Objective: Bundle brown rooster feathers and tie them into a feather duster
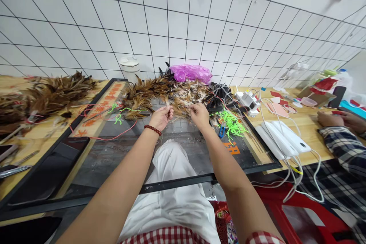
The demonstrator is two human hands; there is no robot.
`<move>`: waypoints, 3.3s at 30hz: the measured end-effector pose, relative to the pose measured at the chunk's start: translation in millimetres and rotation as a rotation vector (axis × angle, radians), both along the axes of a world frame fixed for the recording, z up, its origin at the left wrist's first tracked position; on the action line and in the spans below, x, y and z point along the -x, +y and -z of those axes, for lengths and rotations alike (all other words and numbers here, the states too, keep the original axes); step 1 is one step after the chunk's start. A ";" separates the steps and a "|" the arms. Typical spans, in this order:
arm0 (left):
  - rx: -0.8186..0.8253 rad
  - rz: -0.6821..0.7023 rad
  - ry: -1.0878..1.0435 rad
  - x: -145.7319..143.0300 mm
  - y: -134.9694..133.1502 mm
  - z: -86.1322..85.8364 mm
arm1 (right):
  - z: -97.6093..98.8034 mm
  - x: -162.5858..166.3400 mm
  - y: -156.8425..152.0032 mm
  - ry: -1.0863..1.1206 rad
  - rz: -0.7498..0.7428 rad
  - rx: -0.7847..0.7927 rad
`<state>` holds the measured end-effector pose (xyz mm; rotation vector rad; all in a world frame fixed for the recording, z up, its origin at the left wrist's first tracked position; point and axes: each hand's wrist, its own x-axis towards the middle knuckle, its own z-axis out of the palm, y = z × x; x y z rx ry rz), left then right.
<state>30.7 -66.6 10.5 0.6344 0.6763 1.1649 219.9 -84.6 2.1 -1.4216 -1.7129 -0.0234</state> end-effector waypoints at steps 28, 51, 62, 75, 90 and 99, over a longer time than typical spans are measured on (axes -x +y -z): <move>-0.110 -0.032 0.217 -14.8 -1.5 6.4 | 13.2 32.7 24.8 1.030 -0.387 0.310; -0.152 -0.029 0.136 -11.3 -2.6 6.2 | 4.2 36.9 12.0 0.865 -0.453 0.371; -0.100 -0.141 0.145 -14.2 -0.8 8.2 | 13.6 33.1 19.8 1.038 -0.277 0.227; -0.054 -0.192 -0.008 -9.1 1.1 5.9 | -5.7 38.4 4.3 0.531 -0.272 0.015; -0.149 -0.069 0.019 -13.8 0.8 10.5 | -5.5 59.1 -2.0 0.900 -0.430 0.269; -0.117 -0.079 0.058 -12.5 -2.3 7.7 | -2.9 56.9 3.3 0.996 -0.336 0.242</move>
